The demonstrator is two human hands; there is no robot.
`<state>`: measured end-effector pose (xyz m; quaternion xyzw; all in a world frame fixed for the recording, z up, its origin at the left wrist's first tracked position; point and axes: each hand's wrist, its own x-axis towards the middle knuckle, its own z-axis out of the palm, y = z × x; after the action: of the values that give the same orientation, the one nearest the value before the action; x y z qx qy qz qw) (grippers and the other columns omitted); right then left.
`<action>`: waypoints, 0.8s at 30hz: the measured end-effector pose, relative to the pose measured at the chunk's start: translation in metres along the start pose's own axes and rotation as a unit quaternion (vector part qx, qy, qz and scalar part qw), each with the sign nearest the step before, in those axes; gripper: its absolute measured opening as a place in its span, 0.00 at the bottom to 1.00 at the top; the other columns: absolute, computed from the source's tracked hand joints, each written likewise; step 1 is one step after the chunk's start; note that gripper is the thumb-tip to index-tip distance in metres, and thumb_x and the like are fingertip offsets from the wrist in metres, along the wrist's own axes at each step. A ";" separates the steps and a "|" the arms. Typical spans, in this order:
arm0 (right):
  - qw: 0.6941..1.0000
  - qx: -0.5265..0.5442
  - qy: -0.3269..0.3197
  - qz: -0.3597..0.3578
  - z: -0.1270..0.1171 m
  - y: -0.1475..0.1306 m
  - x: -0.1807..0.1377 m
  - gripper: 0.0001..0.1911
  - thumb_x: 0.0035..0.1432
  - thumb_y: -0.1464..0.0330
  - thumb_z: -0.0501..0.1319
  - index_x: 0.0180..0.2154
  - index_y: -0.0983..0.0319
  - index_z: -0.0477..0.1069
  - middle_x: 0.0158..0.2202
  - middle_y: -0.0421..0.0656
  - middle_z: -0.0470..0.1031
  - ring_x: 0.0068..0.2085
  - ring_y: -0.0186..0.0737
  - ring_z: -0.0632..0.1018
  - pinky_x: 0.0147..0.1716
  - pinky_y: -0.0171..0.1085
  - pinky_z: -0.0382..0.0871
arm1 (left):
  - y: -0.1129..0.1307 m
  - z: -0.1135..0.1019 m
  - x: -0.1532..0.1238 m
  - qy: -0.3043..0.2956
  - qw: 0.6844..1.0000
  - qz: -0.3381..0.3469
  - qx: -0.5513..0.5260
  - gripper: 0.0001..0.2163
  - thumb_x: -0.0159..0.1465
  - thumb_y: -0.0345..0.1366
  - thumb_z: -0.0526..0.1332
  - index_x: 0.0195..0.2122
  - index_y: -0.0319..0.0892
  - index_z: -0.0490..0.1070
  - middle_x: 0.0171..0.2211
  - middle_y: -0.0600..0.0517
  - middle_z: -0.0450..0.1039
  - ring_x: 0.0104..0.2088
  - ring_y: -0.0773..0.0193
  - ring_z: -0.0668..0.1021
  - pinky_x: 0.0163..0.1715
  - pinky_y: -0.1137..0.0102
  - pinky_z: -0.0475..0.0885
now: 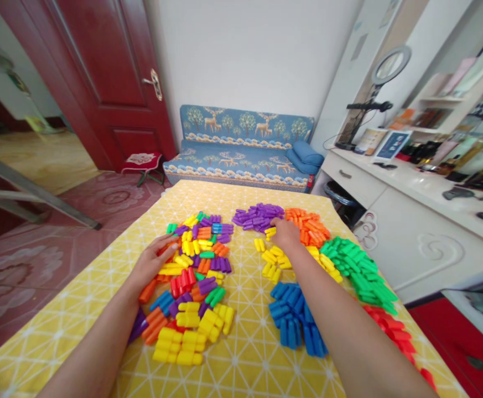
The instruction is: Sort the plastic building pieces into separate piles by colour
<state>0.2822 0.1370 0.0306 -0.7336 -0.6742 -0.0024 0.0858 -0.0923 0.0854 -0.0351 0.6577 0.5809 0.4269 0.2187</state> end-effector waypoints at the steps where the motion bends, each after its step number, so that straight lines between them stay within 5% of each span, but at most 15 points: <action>1: 1.000 -0.006 -0.005 -0.001 0.000 0.000 -0.001 0.22 0.46 0.70 0.66 0.47 0.56 0.73 0.42 0.45 0.78 0.43 0.45 0.77 0.38 0.36 0.66 | 0.000 0.000 0.000 0.000 1.000 0.003 -0.001 0.23 0.60 0.53 0.57 0.47 0.42 0.75 0.55 0.43 0.69 0.57 0.51 0.69 0.60 0.57 0.59; 8: 0.998 -0.043 -0.021 -0.048 -0.026 -0.004 -0.009 0.18 0.49 0.66 0.63 0.45 0.56 0.74 0.41 0.44 0.78 0.43 0.46 0.77 0.39 0.38 0.65 | -0.003 0.001 0.001 0.000 1.000 0.002 0.005 0.23 0.61 0.53 0.57 0.48 0.42 0.75 0.55 0.44 0.69 0.58 0.52 0.68 0.61 0.58 0.59; 14: 0.977 -0.101 -0.154 -0.112 -0.047 -0.017 -0.030 0.21 0.41 0.76 0.65 0.40 0.56 0.77 0.41 0.47 0.78 0.45 0.52 0.76 0.41 0.42 0.65 | -0.004 0.001 0.001 0.000 1.000 0.009 0.012 0.23 0.61 0.53 0.56 0.48 0.42 0.75 0.55 0.44 0.69 0.57 0.52 0.69 0.60 0.58 0.60; 19: 0.984 -0.081 -0.099 -0.127 -0.045 -0.045 -0.054 0.18 0.45 0.76 0.65 0.41 0.58 0.77 0.43 0.50 0.77 0.49 0.52 0.73 0.47 0.45 0.63 | -0.003 0.001 0.000 0.005 1.000 0.006 0.008 0.22 0.61 0.53 0.56 0.48 0.43 0.75 0.55 0.44 0.69 0.57 0.51 0.69 0.60 0.57 0.60; 24: 0.965 0.160 -0.025 -0.204 -0.020 -0.103 -0.105 0.12 0.52 0.72 0.61 0.40 0.56 0.76 0.42 0.43 0.77 0.45 0.44 0.75 0.46 0.39 0.65 | -0.005 0.001 0.000 0.002 1.000 0.013 0.009 0.22 0.61 0.52 0.56 0.48 0.42 0.75 0.54 0.43 0.69 0.57 0.52 0.70 0.59 0.57 0.61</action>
<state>0.1730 0.0382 0.0505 -0.5571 -0.8029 0.1067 0.1832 -0.0943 0.0872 -0.0394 0.6663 0.5764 0.4258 0.2061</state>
